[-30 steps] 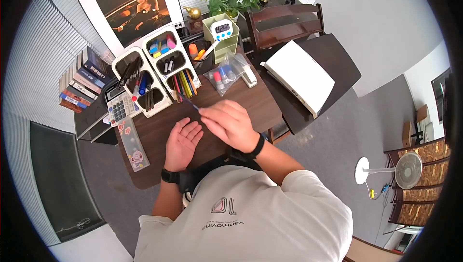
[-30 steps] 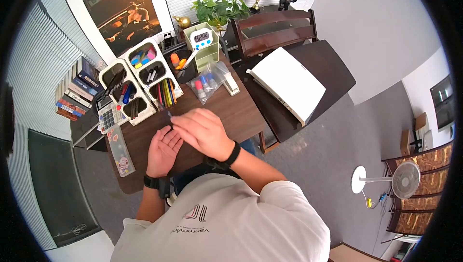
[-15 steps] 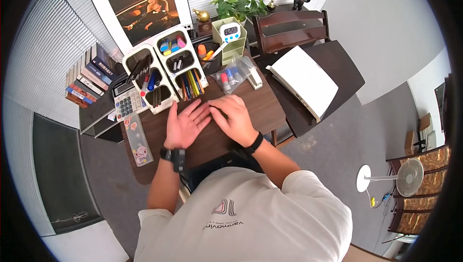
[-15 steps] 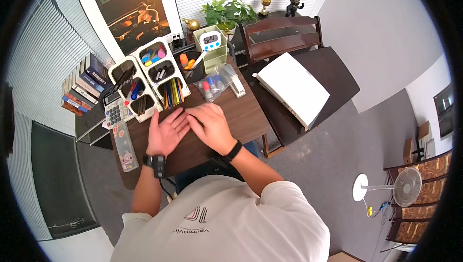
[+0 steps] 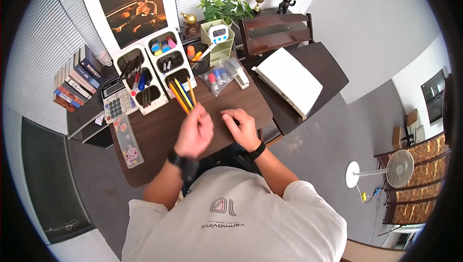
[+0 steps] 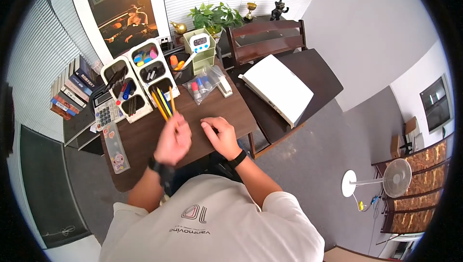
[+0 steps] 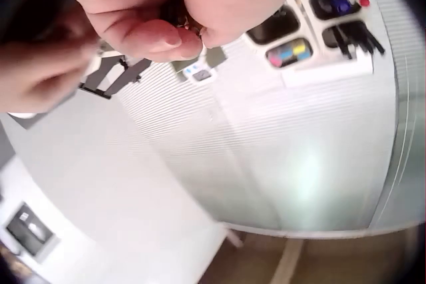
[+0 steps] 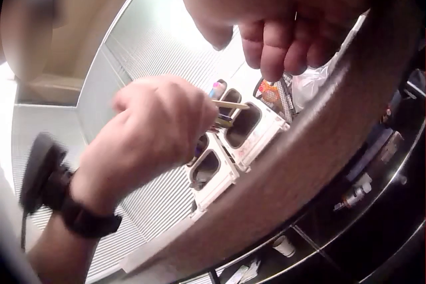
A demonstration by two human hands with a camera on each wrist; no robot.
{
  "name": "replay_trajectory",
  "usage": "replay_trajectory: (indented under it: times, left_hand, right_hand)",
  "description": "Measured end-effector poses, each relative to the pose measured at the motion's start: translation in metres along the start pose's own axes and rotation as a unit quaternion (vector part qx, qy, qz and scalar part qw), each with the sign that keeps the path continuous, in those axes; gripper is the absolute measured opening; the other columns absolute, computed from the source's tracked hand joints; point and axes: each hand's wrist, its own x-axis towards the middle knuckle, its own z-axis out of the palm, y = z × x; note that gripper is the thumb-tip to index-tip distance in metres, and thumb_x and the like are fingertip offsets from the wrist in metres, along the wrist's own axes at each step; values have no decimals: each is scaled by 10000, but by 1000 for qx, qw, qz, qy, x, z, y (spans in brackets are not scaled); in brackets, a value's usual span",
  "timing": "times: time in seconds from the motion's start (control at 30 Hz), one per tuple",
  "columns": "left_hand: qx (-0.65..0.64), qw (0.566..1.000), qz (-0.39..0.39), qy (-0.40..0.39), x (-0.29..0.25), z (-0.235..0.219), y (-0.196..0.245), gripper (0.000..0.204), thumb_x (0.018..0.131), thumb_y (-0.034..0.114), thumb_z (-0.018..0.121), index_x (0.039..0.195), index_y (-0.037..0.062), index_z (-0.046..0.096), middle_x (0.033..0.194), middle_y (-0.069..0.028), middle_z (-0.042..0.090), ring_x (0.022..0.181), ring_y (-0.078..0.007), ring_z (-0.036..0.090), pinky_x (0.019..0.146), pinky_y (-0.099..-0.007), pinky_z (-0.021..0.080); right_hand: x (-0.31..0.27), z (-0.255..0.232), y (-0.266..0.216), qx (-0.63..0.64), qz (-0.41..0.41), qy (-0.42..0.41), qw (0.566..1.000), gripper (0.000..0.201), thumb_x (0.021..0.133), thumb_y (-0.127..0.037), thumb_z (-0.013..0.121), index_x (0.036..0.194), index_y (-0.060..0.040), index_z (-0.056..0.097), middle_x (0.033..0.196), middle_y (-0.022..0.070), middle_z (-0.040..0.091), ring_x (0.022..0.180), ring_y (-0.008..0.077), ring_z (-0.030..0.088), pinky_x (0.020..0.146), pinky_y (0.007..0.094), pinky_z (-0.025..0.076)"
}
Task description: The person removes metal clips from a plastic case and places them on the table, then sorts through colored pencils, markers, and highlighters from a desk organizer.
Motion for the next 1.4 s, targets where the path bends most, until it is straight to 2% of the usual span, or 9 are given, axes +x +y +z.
replay_trajectory:
  times: [0.1,0.17,0.27,0.3,0.4,0.5,0.87,1.2,1.4]
  left_hand:
    - [401,911,60,68,-34,-1,-41,198,1081,271,622,976,108,582,673,24,550,498,-86,496,445,-240,391]
    - [631,766,101,62,-32,-7,-36,194,1050,210,654,1096,24,630,727,-15,645,538,-91,595,461,-273,459]
    - [777,572,264,13,-9,-12,-17,330,935,207,761,1144,-27,660,890,-189,752,800,-365,765,708,-430,598]
    - [772,588,240,6,-12,4,-8,389,904,214,785,1182,-27,659,993,-248,740,1002,-452,721,830,-481,586]
    - [806,524,261,-87,-2,-10,21,495,850,174,839,1274,17,638,1171,-175,685,915,-348,732,774,-407,593]
    - [719,656,224,-58,15,-32,32,395,891,44,751,1272,2,658,1134,-89,686,782,-135,657,692,-271,534]
    - [584,764,275,-27,16,-51,24,225,1015,45,664,1234,30,709,1028,-7,695,711,-17,540,615,-204,456]
    - [574,778,253,-29,9,-44,22,248,1086,163,581,1290,50,666,1012,-12,685,669,-24,508,551,-191,391]
    - [585,736,338,-41,22,-66,14,407,1058,171,628,1438,47,552,1053,-3,672,696,-21,499,569,-183,385]
  right_hand:
    - [-5,-8,-3,209,117,-108,965,355,1065,-210,655,1341,13,674,1166,114,760,1087,167,698,984,328,543]
    - [-5,3,-31,348,152,-127,917,437,1054,-228,681,1418,-5,590,1216,120,724,1090,183,697,1002,348,546]
    - [10,26,-49,427,212,-38,878,305,1055,-240,693,1235,-6,614,1111,95,706,1070,188,706,981,343,562]
    - [21,23,-60,433,207,-14,877,251,1052,-239,705,1106,-18,601,982,56,687,929,162,708,861,320,577]
    - [32,25,-34,358,105,8,928,192,1027,-171,731,1076,-24,618,911,42,672,825,109,673,745,300,564]
    - [35,33,-10,211,55,37,975,291,974,-210,808,962,-1,606,839,2,624,766,87,570,707,276,513]
    - [27,40,4,248,146,4,958,268,982,-236,809,1013,8,703,810,-3,681,751,62,625,676,271,527]
    - [29,40,8,236,125,-11,964,259,1031,-262,724,938,-21,709,799,24,735,679,80,631,617,267,501]
    - [27,49,17,99,-2,-32,995,318,899,-290,810,984,-10,685,838,204,684,764,330,684,738,426,548]
